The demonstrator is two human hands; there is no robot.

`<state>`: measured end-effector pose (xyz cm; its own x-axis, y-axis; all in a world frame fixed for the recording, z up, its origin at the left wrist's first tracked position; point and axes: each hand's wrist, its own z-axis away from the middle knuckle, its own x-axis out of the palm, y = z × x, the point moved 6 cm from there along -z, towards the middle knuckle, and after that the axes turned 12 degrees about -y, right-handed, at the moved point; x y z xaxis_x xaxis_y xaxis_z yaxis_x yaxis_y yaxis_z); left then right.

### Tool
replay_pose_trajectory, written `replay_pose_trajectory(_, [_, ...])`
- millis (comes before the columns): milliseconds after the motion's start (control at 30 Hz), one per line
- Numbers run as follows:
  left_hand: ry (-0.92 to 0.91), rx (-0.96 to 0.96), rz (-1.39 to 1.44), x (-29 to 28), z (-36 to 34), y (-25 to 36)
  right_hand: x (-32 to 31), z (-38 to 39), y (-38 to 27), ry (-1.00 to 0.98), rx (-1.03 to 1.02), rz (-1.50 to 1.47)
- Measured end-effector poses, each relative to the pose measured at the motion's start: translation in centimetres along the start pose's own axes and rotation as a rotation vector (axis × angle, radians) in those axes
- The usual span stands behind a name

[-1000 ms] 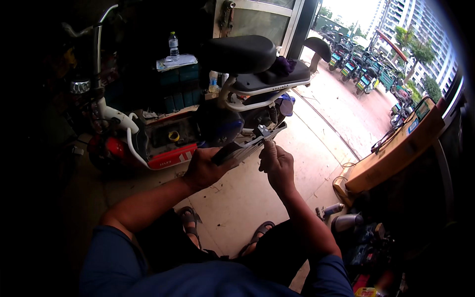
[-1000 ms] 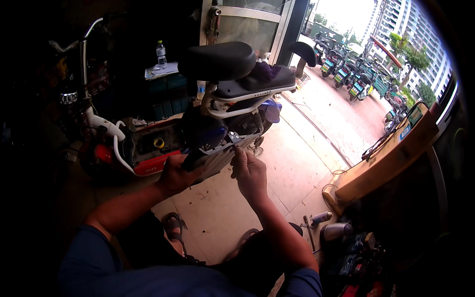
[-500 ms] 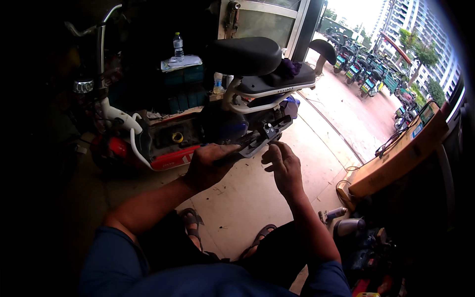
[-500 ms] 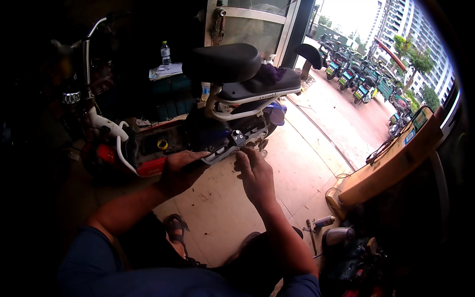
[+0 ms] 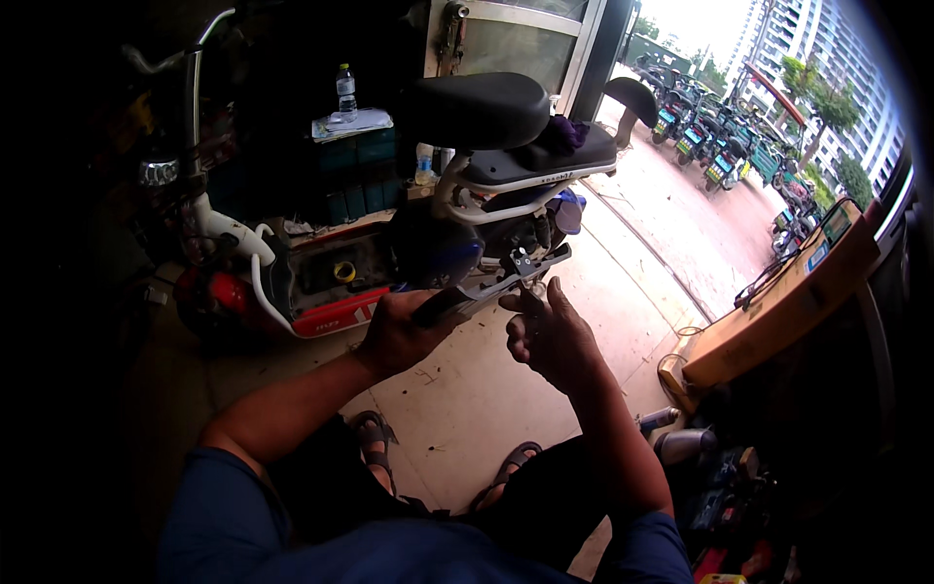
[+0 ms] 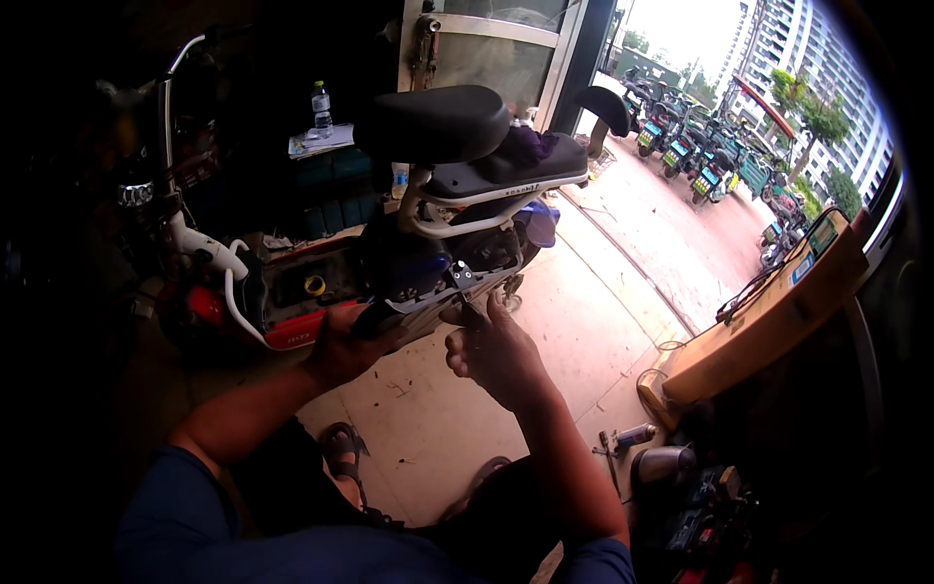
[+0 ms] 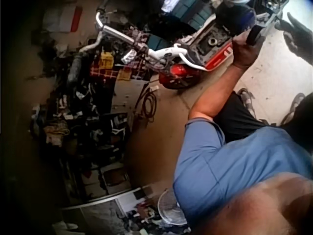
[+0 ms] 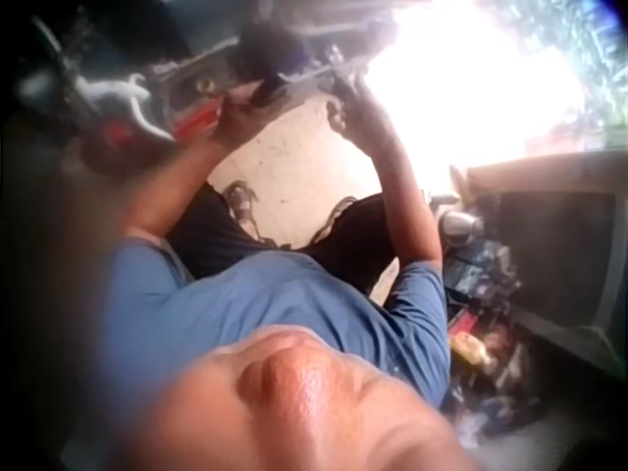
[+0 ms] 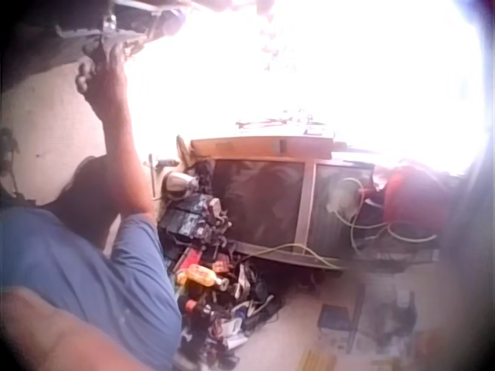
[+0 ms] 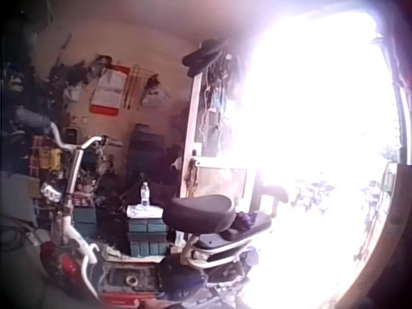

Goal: The person works on an electric moped by removing a panel, applying tape to wires, and using a screwdriver to tighten components on the handlebar assembly.

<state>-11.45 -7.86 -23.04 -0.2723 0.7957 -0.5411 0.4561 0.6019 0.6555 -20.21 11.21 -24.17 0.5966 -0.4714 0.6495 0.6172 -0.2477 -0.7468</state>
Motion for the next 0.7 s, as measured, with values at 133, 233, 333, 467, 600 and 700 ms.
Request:
replay_pose_trajectory(133, [0.017,0.061,0.0,0.0,-0.2,0.5,-2.0,0.2,2.1,-0.435,0.184,-0.34])
replay_pose_trajectory(233, [-0.011,0.039,0.053,-0.1,-0.1,0.4,-1.3,-0.3,1.7,-0.091,0.08,-0.272])
replay_pose_trajectory(333, [-0.06,0.007,0.032,-0.1,0.0,-0.3,-1.0,-0.2,-0.2,0.071,-0.102,0.321])
replay_pose_trajectory(467, [0.06,0.144,-0.023,-0.2,0.0,-0.6,1.1,0.6,-1.6,0.257,-0.286,1.018])
replay_pose_trajectory(600, [-0.047,0.052,0.02,-0.3,-0.3,-0.5,-0.5,-0.5,-0.1,0.03,-0.009,0.158])
replay_pose_trajectory(700, [-0.071,0.011,0.105,0.1,-0.1,-0.7,-0.2,-0.1,-0.7,0.214,-0.221,0.868])
